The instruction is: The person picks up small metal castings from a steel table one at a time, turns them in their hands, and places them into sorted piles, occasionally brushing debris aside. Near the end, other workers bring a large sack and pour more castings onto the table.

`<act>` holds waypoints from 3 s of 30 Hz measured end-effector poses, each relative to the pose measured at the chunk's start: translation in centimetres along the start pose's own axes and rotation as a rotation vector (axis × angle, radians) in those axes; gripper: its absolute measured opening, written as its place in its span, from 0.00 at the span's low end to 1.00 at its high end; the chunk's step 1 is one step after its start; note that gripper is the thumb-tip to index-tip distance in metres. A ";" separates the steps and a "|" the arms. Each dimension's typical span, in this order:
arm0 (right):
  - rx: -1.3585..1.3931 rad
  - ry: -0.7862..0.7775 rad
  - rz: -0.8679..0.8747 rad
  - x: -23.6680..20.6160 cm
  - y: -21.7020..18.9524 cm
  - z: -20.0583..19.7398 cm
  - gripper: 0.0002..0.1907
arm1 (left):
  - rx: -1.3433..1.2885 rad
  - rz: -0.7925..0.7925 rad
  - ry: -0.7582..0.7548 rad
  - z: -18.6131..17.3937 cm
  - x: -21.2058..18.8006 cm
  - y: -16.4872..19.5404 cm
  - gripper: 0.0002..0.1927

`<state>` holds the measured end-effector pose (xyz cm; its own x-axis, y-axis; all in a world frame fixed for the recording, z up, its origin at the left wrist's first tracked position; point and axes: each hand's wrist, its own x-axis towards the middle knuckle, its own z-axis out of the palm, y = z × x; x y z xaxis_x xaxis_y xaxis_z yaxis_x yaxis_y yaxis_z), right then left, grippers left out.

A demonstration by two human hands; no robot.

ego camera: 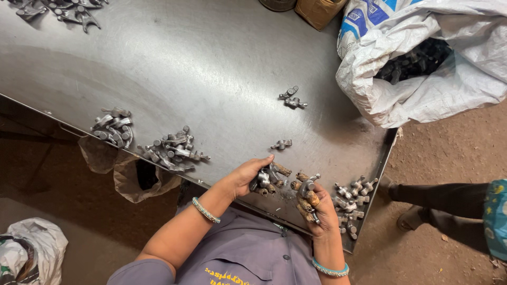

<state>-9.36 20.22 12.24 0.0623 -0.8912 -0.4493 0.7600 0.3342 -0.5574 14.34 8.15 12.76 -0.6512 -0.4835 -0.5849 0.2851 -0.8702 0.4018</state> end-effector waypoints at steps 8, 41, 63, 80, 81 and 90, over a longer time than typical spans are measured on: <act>-0.376 -0.033 -0.847 -3.1 -6.9 10.0 0.12 | 0.034 0.389 -0.060 9.4 0.5 2.6 0.23; -1.178 0.087 -0.447 -3.0 1.4 10.4 0.12 | 1.622 0.707 0.251 1.0 1.0 13.4 0.17; -1.023 -0.643 -0.734 -3.3 5.5 22.3 0.15 | 1.361 1.110 0.258 -2.3 -3.1 -10.4 0.20; -0.525 -0.683 0.107 2.2 15.6 19.3 0.27 | 1.599 1.358 0.705 -3.3 -6.0 -10.9 0.19; -0.546 -0.694 0.100 2.0 15.7 19.3 0.26 | 1.619 1.376 0.695 -3.5 -6.3 -11.1 0.18; -0.804 -0.933 -0.112 -1.8 15.1 21.2 0.17 | 1.741 1.549 0.673 -2.4 -9.2 -10.5 0.12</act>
<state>15.72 20.39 19.47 0.7104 -0.6944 0.1144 0.1984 0.0416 -0.9792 19.01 21.54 12.25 -0.3157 -0.6817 0.6600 -0.6811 0.6471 0.3427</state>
